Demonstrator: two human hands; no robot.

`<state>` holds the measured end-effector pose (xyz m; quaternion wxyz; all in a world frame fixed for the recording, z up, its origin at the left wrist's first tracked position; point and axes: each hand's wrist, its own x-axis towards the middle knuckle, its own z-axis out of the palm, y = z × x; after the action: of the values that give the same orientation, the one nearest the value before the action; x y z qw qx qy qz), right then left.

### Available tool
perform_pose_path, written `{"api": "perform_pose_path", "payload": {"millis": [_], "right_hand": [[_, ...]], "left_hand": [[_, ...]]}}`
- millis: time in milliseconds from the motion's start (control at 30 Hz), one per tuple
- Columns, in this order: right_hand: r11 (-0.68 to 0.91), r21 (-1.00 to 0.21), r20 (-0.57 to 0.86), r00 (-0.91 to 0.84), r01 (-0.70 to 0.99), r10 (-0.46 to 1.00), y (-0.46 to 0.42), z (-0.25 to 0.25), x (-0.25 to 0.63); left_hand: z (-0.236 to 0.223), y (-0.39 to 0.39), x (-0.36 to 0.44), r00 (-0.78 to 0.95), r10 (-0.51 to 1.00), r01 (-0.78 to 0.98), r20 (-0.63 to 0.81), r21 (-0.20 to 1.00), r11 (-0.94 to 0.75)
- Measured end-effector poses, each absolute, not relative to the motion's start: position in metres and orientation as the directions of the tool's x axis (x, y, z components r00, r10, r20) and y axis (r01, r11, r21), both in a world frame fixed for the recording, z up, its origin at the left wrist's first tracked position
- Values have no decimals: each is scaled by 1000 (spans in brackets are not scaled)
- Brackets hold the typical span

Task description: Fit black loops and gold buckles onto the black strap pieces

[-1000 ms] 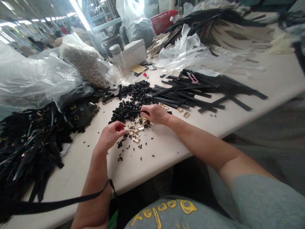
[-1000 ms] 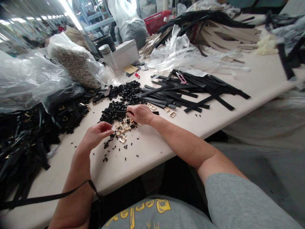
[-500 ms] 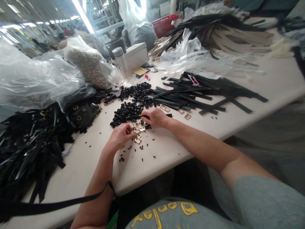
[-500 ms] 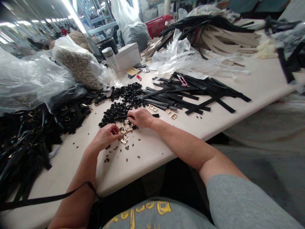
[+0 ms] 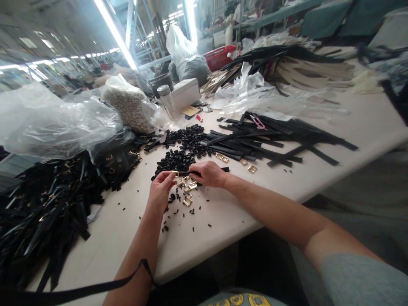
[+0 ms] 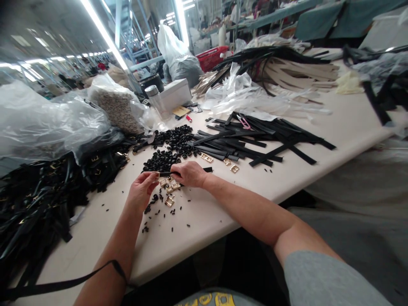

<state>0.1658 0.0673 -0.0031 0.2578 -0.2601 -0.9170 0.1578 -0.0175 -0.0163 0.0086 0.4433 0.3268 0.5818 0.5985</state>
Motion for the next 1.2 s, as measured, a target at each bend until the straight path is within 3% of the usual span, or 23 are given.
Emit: {"api": "perform_pose_path", "payload": {"millis": [167,333,500,833,967,1200], "right_hand": [[849,-422,465,-728,318,504,64,-3,165],[861,-432,531,-696,270,484,63,-3,164],[835,-472,545,-650,285,530,64,-4,163],[776,-609,505,-673,166,540,60,-2,162],[745,-661,455,-742,89,492,60,0,163],[735,-660,391,-765,154,512,61,-4,161]], "left_hand": [[2,-13,-14,-356,892,-477,-278,875,82],[2,-14,-10,-280,884,-591,-374,793,148],[5,-16,-4,-285,909,-485,-304,864,137],[1,-23,2,-279,960,-36,-25,999,15],[3,-22,0,-284,955,-146,-91,988,50],[2,-23,7,-259,953,-274,-159,958,85]]}}
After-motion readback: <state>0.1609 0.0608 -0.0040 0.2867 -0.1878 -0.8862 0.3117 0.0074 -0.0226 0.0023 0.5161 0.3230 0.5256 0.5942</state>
